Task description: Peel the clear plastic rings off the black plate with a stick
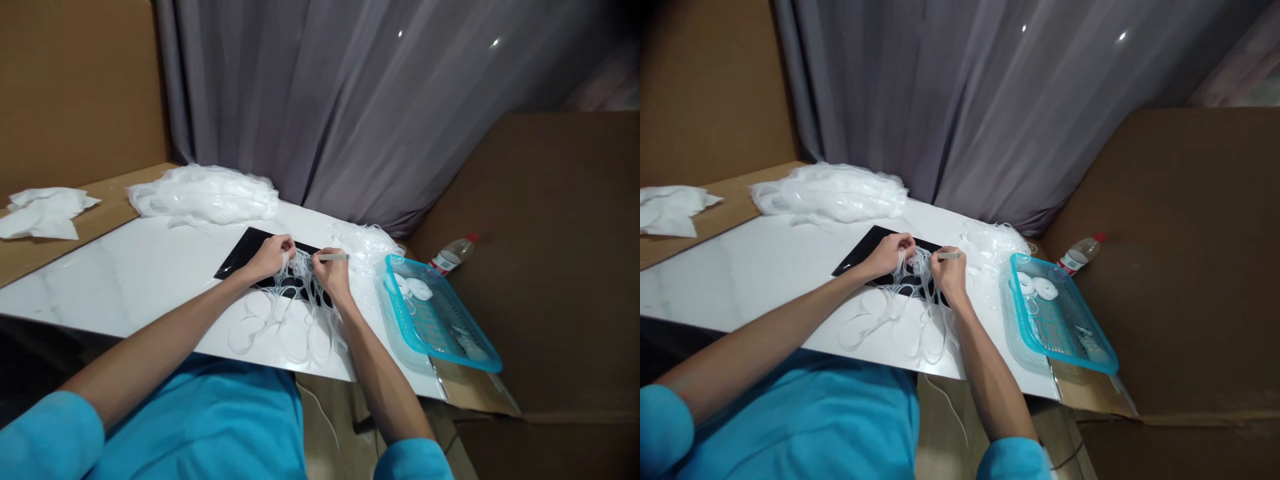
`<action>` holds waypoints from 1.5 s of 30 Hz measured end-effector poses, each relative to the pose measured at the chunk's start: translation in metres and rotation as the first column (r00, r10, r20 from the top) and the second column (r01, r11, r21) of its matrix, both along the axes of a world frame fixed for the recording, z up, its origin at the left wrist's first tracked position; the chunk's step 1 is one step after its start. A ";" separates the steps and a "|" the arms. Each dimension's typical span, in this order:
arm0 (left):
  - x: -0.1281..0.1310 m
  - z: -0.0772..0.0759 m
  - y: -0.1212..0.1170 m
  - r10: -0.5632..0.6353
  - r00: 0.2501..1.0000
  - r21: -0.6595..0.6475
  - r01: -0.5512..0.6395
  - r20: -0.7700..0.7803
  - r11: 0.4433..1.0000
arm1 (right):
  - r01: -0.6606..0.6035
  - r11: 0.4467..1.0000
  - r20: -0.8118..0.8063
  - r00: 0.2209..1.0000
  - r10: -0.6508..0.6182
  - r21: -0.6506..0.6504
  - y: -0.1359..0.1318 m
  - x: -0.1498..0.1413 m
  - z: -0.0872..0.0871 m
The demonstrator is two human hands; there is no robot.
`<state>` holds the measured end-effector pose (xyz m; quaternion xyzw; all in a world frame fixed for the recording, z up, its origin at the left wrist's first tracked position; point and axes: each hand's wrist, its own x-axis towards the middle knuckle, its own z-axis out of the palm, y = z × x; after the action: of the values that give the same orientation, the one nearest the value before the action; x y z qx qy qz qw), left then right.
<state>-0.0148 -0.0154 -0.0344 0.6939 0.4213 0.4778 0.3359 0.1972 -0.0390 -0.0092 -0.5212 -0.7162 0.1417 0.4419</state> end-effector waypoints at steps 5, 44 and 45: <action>-0.003 -0.002 0.005 -0.006 0.994 -0.093 0.016 0.110 0.996 | 0.090 0.996 0.003 0.996 -0.090 0.013 0.011 0.024 0.008; 0.023 0.030 -0.039 -0.409 0.808 -0.266 0.543 0.424 0.796 | -0.657 0.726 -0.732 0.594 0.333 -0.203 -0.013 0.033 0.033; 0.023 0.030 -0.039 -0.404 0.808 -0.266 0.540 0.428 0.798 | -0.655 0.728 -0.735 0.593 0.329 -0.203 -0.013 0.032 0.032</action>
<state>0.0081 -0.0545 -0.0040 0.6040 0.2483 0.4025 0.6415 0.2294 -0.0518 0.0233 -0.2980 -0.5784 0.5976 0.4687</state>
